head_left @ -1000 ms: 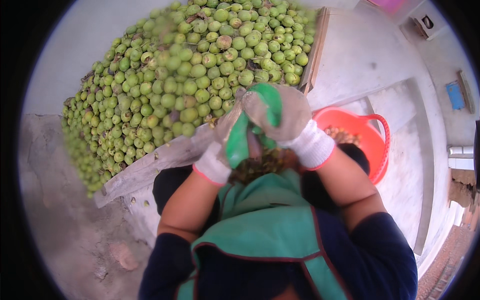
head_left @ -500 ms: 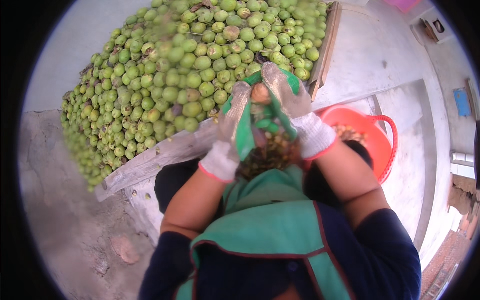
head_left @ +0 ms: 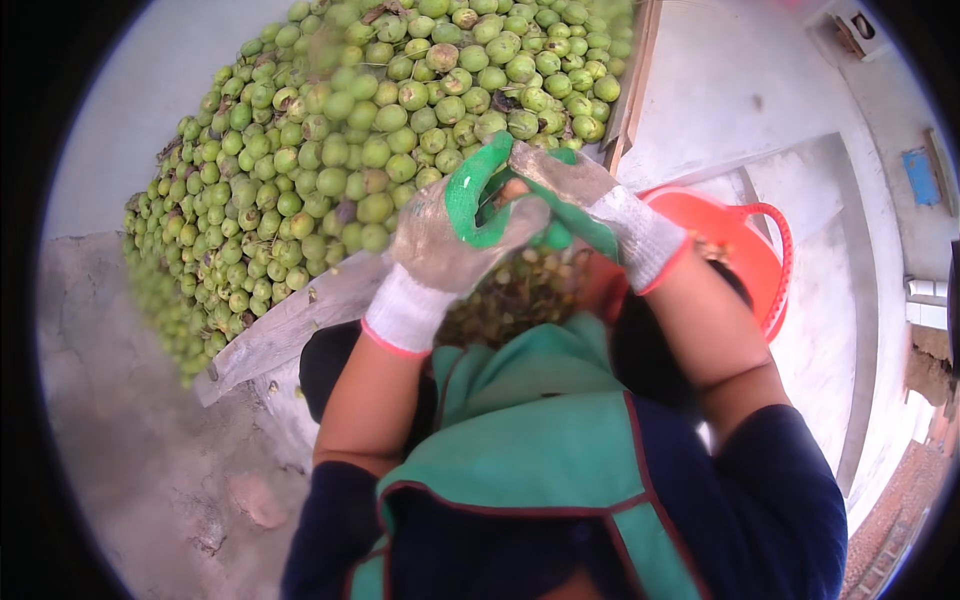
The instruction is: The person removes the green outer husks from walnuts using a small curved blade and places the shelled walnuts into a red basket.
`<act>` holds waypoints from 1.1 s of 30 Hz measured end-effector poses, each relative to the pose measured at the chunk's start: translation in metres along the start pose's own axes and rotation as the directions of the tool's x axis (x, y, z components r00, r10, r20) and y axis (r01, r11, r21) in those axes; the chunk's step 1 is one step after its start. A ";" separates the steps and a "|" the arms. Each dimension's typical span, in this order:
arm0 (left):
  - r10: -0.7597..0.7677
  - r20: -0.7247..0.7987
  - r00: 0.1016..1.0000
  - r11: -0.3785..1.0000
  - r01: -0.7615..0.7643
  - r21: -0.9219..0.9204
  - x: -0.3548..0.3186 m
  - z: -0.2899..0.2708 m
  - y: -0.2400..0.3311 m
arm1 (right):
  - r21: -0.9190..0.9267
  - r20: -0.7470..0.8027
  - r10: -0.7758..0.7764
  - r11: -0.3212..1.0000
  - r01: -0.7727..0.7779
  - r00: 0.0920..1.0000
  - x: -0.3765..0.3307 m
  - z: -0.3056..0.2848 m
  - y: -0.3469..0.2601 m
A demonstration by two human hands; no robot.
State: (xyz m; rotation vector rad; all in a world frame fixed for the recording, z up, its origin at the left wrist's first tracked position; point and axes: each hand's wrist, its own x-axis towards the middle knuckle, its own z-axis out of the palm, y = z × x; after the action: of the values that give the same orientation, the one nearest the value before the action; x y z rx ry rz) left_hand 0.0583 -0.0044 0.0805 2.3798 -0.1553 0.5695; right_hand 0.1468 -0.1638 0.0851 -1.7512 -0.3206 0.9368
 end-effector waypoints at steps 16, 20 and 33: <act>-0.472 0.160 0.867 0.742 0.489 -0.459 -0.006 0.019 -0.014 | -0.295 -0.574 -0.314 0.941 0.167 0.756 0.024 0.043 0.019; -0.521 0.303 0.798 0.445 0.557 -0.701 -0.007 0.013 -0.014 | -0.410 -0.560 -0.426 0.888 0.209 0.710 0.021 0.048 0.023; -0.153 0.562 0.813 -0.402 0.468 -0.786 0.002 0.010 -0.027 | 0.060 -0.123 -0.444 0.889 0.453 0.888 0.035 -0.003 0.042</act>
State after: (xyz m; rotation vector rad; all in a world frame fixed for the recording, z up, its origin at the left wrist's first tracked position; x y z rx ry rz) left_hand 0.0703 0.0100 0.0590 0.5365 0.0539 -0.2410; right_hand 0.1627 -0.1609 0.0327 -1.5450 -0.5793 0.5110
